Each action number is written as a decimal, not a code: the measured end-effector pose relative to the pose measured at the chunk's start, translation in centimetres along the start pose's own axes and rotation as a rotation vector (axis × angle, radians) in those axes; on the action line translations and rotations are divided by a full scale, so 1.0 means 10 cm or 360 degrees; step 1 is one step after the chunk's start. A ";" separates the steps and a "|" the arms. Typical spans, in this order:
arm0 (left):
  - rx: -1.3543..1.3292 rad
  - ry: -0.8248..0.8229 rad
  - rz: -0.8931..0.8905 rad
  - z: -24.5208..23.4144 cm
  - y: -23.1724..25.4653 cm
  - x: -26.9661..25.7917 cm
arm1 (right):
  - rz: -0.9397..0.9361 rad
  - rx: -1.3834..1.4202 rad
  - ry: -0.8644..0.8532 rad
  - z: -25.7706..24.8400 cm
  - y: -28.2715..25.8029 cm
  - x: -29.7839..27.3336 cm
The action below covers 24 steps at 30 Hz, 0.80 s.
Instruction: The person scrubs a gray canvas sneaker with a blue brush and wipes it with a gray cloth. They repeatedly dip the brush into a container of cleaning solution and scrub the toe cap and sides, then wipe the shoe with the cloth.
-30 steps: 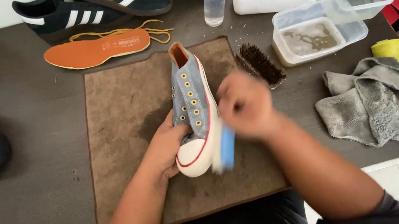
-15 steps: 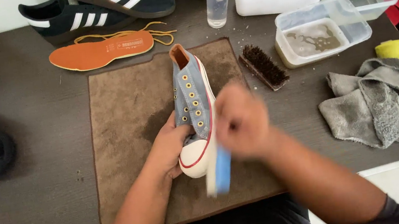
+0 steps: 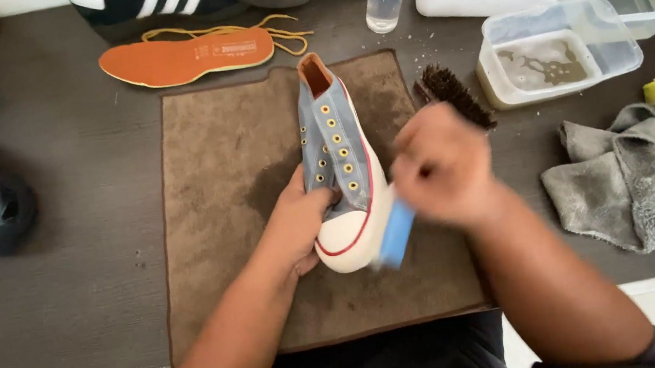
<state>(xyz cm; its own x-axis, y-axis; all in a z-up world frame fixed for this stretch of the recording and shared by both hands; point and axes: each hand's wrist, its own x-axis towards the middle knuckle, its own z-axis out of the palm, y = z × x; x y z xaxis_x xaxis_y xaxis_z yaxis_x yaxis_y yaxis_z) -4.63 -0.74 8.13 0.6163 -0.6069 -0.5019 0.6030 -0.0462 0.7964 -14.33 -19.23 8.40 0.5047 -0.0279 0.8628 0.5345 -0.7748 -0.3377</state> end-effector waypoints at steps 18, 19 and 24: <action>0.0133 0.0035 0.0086 0.06 0.00 0.06 | -0.0048 0.0279 -0.0175 0.22 -0.44 0.06; 0.0138 0.0034 0.0083 0.06 0.00 0.04 | -0.0044 0.0277 -0.0170 0.12 -0.28 0.03; 0.0124 0.0014 0.0025 -0.02 -0.05 0.10 | -0.0117 0.0299 -0.0023 0.15 -0.40 0.25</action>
<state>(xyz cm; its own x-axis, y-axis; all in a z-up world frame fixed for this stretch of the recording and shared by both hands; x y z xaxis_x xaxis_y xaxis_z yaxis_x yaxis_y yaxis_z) -4.21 -1.12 7.17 0.6299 -0.6011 -0.4918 0.5521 -0.0988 0.8279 -14.23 -15.29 11.31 0.4686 0.0344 0.8828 0.6868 -0.6427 -0.3395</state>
